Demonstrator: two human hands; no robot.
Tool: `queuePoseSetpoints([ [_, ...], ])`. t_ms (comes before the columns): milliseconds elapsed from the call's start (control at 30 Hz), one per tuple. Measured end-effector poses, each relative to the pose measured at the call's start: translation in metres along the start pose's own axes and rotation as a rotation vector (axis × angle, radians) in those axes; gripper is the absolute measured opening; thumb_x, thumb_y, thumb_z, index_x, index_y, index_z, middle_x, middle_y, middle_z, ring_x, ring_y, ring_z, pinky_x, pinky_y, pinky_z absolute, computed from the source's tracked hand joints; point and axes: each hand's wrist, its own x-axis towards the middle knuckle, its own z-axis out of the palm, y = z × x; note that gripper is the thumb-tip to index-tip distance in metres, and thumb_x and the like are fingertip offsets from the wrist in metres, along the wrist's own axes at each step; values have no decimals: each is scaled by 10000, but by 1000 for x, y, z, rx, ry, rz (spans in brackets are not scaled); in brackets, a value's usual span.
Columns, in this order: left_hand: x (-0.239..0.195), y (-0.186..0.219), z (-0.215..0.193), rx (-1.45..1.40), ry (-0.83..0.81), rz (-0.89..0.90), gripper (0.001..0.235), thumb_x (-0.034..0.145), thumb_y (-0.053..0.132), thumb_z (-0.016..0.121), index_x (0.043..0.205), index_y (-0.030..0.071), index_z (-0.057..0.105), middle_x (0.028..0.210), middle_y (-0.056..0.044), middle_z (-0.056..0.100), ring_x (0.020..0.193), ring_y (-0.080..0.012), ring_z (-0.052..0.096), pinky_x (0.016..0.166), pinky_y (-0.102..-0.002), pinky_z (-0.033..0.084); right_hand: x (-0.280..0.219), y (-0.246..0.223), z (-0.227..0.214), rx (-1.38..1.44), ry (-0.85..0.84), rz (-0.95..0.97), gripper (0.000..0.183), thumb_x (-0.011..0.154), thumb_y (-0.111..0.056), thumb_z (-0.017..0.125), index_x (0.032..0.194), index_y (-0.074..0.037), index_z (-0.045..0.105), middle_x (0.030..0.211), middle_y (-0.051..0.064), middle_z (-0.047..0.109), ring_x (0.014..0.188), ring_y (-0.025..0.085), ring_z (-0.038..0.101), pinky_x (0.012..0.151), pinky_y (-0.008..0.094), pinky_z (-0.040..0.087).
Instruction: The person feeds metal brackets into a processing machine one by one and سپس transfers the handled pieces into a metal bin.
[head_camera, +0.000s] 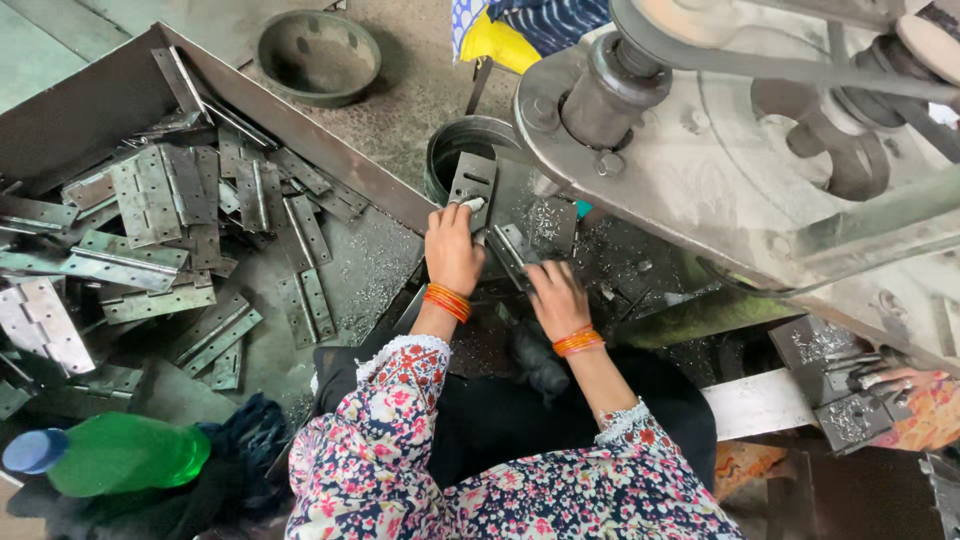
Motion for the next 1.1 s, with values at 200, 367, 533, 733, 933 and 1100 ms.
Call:
queuePoseSetpoints([
  [200,-15,-15,20,222,-289,117,404,713,78,724,1115,84,688,1248,-82,657,1210,-358,542,951,-480,481,26,-9,29,23,-160,-91,630,673,-112,848,1251,-12,620,1245,185,586,1141,396,564,949,477,485],
  [367,-28,-17,31,336,-447,227,406,793,197,682,1190,117,721,1303,-36,665,1293,-334,500,1026,-607,386,18,10,47,205,-280,-41,657,695,-104,827,1299,26,604,1480,231,518,1280,422,527,1089,441,447],
  [533,-32,2,14,352,-583,208,392,828,305,667,1161,106,725,1314,-22,659,1333,-321,455,1105,-705,273,7,17,38,411,-322,24,509,764,-119,790,1232,40,668,1458,239,560,1328,398,553,1101,429,455],
  [733,-35,20,1,439,-612,214,452,773,397,700,1105,93,746,1243,-56,662,1345,-340,422,1111,-716,221,-12,1,-1,415,-324,214,539,822,-217,775,1264,63,640,1420,245,584,1266,385,602,1049,417,495],
  [933,-36,22,28,590,-600,229,225,864,269,670,1010,146,789,1178,-41,699,1363,-340,447,1156,-727,221,-38,-23,-39,338,-407,164,638,866,-375,726,1352,14,590,1325,253,643,1183,409,646,998,457,523],
  [1100,-37,13,37,560,-563,174,233,787,247,707,984,154,791,1143,-13,702,1317,-324,466,1119,-740,224,-49,-49,-46,121,-731,324,778,820,-438,716,1472,-99,461,1300,240,613,1148,430,631,944,491,542],
])
